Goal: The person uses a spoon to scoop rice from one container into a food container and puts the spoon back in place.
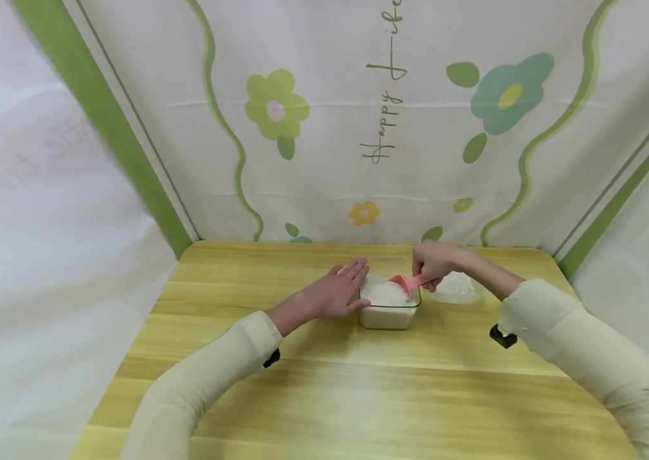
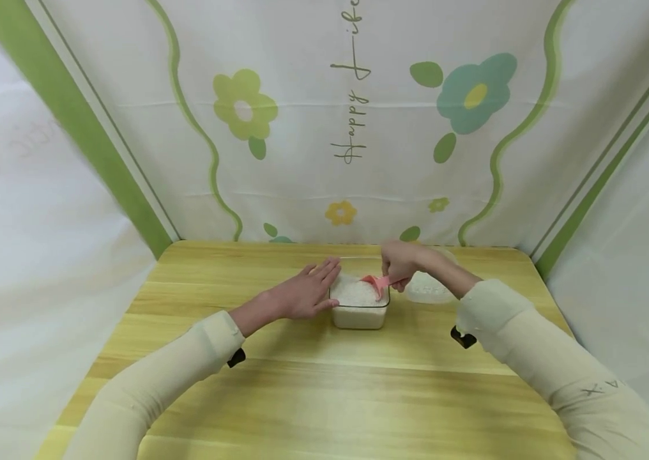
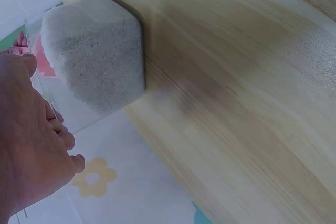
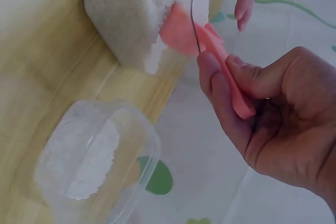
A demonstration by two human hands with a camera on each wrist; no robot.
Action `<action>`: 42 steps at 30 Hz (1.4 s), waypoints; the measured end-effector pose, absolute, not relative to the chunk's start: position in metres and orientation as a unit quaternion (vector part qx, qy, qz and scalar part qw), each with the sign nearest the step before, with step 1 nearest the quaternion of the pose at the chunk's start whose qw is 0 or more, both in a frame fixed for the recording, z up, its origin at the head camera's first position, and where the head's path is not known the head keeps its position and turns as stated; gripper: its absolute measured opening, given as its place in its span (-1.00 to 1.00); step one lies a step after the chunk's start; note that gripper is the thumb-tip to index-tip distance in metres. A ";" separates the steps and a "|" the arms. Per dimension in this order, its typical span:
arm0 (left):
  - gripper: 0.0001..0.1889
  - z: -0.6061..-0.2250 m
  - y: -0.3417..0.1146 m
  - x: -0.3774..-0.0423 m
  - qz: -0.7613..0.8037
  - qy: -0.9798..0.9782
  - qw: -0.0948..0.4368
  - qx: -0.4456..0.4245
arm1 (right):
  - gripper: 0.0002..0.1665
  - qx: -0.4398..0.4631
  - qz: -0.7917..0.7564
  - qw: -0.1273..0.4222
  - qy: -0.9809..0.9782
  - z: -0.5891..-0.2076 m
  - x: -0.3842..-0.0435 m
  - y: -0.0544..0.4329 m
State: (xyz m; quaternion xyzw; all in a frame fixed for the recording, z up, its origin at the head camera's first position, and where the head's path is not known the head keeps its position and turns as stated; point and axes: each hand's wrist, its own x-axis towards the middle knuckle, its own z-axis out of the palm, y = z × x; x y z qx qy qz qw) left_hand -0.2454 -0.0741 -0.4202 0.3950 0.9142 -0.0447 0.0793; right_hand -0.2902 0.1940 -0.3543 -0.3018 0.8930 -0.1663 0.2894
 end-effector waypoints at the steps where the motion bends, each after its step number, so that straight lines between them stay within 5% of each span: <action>1: -0.15 -0.420 -0.075 -0.246 -0.046 0.914 0.079 0.395 | -0.61 -0.288 -0.184 0.301 0.890 -0.355 -0.290 0.197; 13: -0.15 -0.421 -0.074 -0.246 -0.046 0.915 0.083 0.393 | -0.69 -0.216 -0.351 0.381 0.828 -0.374 -0.286 0.229; 42: -0.15 -0.421 -0.074 -0.245 -0.028 0.916 0.093 0.389 | -0.64 -0.169 -0.521 0.366 0.752 -0.394 -0.274 0.265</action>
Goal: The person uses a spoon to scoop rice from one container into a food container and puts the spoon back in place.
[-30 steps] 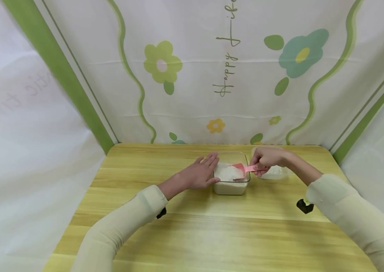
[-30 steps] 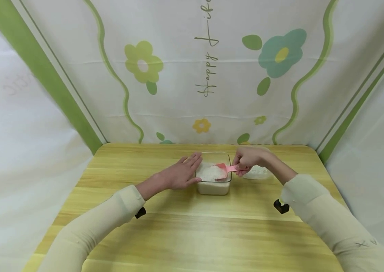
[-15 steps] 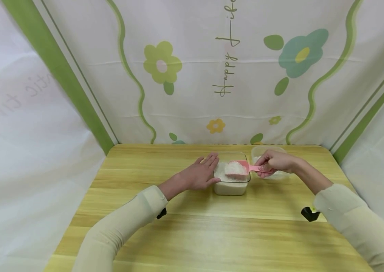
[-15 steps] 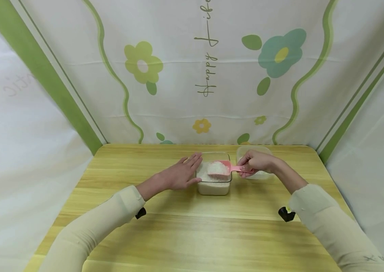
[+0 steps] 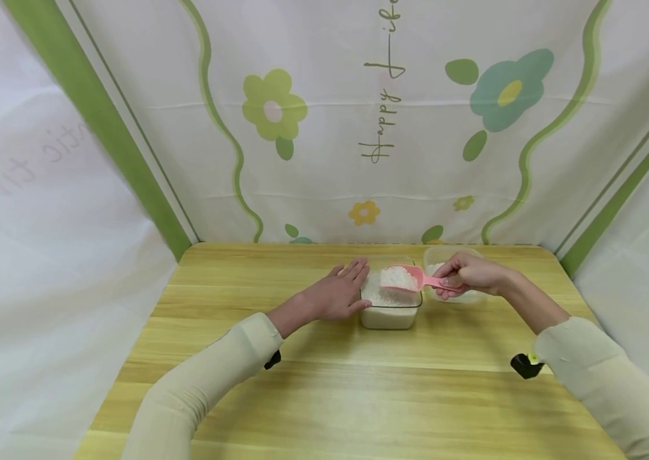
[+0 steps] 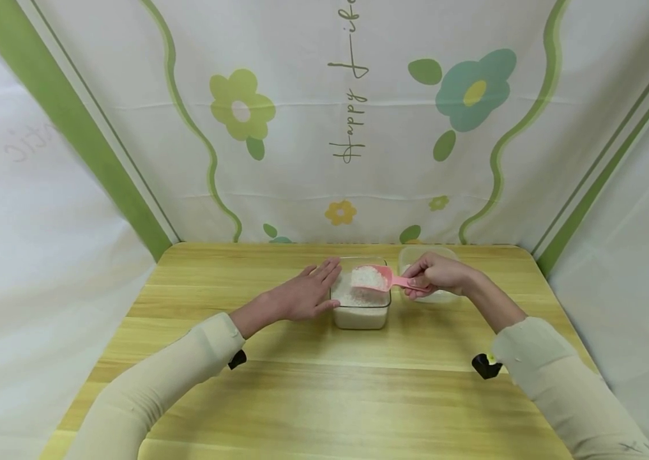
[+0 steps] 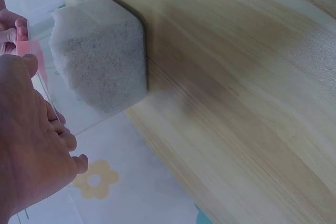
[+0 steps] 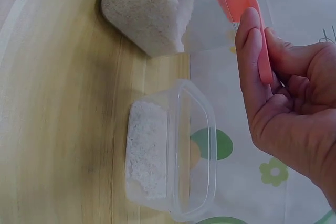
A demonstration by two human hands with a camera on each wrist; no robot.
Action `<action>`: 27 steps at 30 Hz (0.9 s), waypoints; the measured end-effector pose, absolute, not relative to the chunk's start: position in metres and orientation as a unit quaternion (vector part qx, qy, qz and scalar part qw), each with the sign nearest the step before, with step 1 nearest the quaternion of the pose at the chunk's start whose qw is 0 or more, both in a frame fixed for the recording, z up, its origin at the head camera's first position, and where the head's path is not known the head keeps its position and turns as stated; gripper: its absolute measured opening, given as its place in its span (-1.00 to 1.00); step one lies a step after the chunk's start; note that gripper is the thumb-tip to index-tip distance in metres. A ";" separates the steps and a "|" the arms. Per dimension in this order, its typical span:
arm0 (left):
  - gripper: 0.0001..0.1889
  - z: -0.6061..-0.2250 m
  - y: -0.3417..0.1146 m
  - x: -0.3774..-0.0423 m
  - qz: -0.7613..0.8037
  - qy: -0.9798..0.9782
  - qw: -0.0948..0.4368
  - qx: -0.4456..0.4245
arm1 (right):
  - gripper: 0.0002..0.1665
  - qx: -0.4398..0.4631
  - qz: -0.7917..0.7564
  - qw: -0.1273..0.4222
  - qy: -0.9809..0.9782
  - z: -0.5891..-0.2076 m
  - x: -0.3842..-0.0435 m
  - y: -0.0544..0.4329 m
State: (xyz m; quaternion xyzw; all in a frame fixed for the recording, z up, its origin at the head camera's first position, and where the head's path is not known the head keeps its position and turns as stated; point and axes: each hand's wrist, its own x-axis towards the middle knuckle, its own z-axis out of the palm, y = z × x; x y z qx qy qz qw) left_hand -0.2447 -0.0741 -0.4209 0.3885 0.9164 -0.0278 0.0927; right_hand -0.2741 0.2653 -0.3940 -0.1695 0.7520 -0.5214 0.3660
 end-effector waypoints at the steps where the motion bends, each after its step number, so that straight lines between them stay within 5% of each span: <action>1: -0.15 -0.421 -0.074 -0.245 -0.027 0.916 0.092 0.388 | -0.64 -0.171 -0.524 0.365 0.750 -0.394 -0.274 0.266; 27: -0.15 -0.422 -0.076 -0.244 -0.025 0.916 0.090 0.389 | -0.66 -0.178 -0.563 0.348 0.728 -0.390 -0.257 0.316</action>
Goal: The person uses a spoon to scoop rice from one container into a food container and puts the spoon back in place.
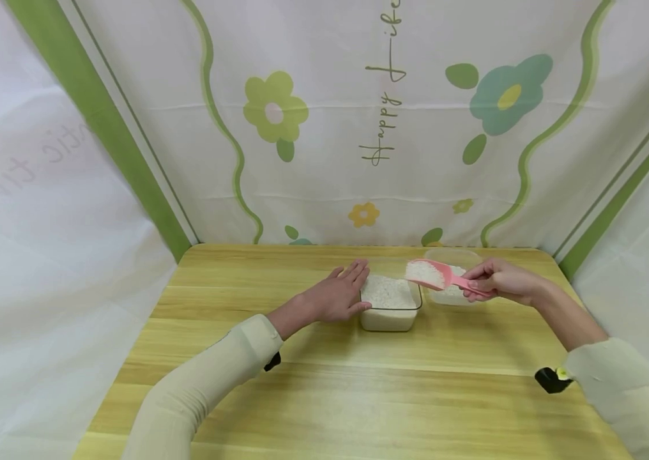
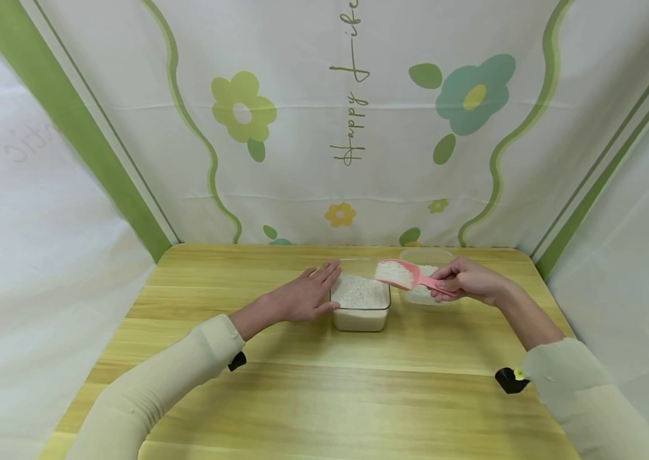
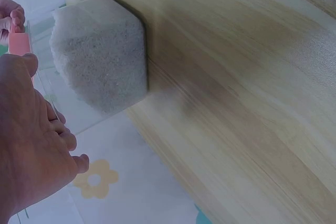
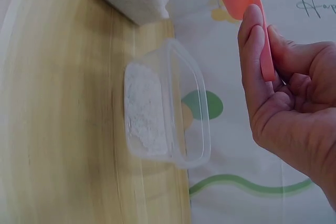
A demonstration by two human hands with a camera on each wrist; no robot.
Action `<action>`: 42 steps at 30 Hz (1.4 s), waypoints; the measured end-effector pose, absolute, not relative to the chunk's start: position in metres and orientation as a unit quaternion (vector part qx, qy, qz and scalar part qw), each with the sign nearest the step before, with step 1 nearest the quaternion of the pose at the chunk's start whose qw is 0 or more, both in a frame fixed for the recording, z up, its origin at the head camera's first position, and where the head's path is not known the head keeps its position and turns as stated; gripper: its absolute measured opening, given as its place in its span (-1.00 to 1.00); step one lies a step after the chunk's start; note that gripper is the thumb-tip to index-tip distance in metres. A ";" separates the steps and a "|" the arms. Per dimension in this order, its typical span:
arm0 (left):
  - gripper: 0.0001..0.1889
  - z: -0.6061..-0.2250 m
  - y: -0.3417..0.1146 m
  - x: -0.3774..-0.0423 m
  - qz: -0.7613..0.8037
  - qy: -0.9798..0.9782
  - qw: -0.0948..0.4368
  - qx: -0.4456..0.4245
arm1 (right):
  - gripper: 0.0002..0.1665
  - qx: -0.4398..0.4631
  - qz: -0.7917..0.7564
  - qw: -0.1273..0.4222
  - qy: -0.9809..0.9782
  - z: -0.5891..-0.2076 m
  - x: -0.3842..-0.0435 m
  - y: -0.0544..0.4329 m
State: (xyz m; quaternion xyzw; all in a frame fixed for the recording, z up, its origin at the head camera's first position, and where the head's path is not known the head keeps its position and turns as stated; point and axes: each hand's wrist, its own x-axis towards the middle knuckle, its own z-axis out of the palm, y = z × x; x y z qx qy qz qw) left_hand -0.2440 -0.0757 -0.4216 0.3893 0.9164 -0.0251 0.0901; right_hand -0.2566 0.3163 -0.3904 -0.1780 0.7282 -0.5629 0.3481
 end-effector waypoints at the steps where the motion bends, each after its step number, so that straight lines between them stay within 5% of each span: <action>1: -0.15 -0.422 -0.076 -0.244 -0.025 0.916 0.091 0.389 | -0.66 -0.177 -0.565 0.347 0.727 -0.391 -0.256 0.319; 24: -0.14 -0.424 -0.076 -0.244 -0.027 0.917 0.087 0.389 | -0.54 -0.126 -0.635 0.325 0.689 -0.416 -0.249 0.404; 42: -0.14 -0.423 -0.076 -0.240 -0.013 0.916 0.081 0.392 | -0.63 -0.110 -0.602 0.308 0.728 -0.431 -0.244 0.413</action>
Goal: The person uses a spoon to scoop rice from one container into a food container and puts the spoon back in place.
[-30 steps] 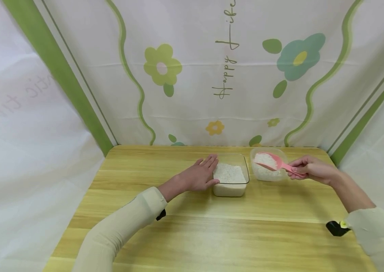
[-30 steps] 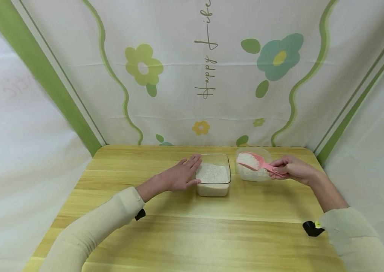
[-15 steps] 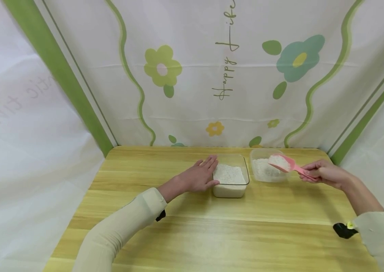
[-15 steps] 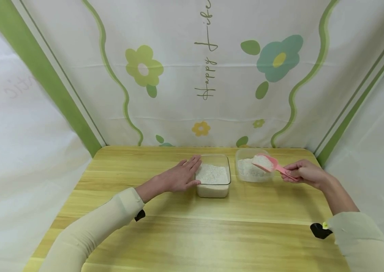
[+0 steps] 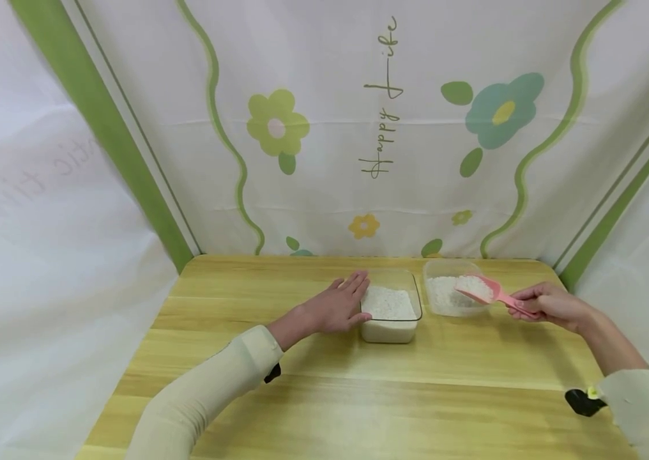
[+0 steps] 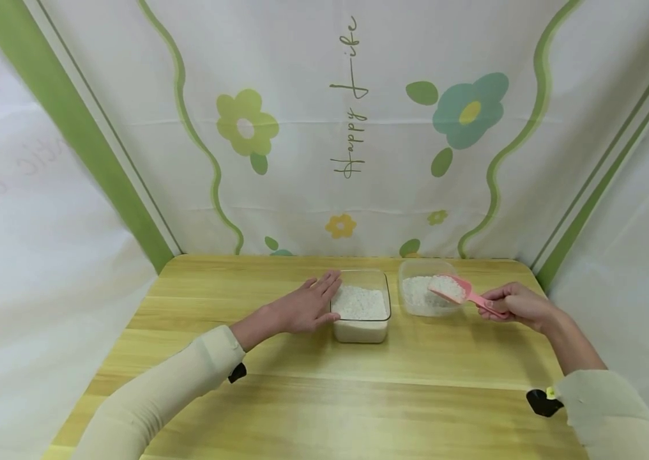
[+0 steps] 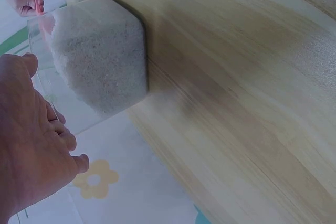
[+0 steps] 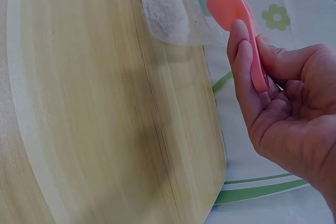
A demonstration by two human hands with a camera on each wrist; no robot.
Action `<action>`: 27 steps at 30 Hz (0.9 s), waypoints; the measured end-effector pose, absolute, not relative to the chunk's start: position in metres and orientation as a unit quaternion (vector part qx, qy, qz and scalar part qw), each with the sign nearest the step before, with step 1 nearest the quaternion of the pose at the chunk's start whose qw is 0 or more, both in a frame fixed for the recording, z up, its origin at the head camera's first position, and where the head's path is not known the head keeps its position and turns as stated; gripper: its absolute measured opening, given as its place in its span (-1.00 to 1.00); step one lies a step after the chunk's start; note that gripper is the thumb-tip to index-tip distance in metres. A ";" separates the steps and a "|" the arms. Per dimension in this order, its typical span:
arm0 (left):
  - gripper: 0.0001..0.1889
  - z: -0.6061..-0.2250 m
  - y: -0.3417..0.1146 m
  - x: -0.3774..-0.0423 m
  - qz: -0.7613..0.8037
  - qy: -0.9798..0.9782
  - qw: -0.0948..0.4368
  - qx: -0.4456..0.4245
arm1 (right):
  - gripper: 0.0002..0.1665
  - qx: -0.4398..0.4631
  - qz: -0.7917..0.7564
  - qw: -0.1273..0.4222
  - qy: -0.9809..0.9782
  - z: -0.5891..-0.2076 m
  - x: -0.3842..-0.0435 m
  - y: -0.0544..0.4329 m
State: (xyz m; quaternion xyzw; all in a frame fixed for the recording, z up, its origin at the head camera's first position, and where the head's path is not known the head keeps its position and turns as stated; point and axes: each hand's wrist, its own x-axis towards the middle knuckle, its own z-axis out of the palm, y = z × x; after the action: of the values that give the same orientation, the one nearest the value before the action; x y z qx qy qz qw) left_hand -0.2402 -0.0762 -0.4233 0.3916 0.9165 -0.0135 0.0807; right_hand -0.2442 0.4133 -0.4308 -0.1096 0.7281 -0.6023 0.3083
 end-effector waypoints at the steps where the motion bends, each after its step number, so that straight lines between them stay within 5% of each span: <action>1: -0.15 -0.423 -0.077 -0.240 -0.012 0.917 0.082 0.391 | -0.62 -0.109 -0.599 0.307 0.731 -0.431 -0.244 0.413; 11: -0.15 -0.424 -0.076 -0.238 -0.015 0.917 0.086 0.389 | -0.49 -0.088 -0.523 0.284 0.799 -0.428 -0.244 0.409; 27: -0.15 -0.423 -0.077 -0.241 -0.024 0.916 0.085 0.392 | -0.62 -0.072 -0.381 0.202 0.899 -0.410 -0.244 0.365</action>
State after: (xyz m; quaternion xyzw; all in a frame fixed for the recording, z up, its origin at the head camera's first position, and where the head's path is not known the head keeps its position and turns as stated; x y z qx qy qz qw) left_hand -0.2411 -0.0766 -0.4226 0.3917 0.9158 -0.0244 0.0850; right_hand -0.2436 0.3648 -0.4100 -0.0722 0.8994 -0.3806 0.2022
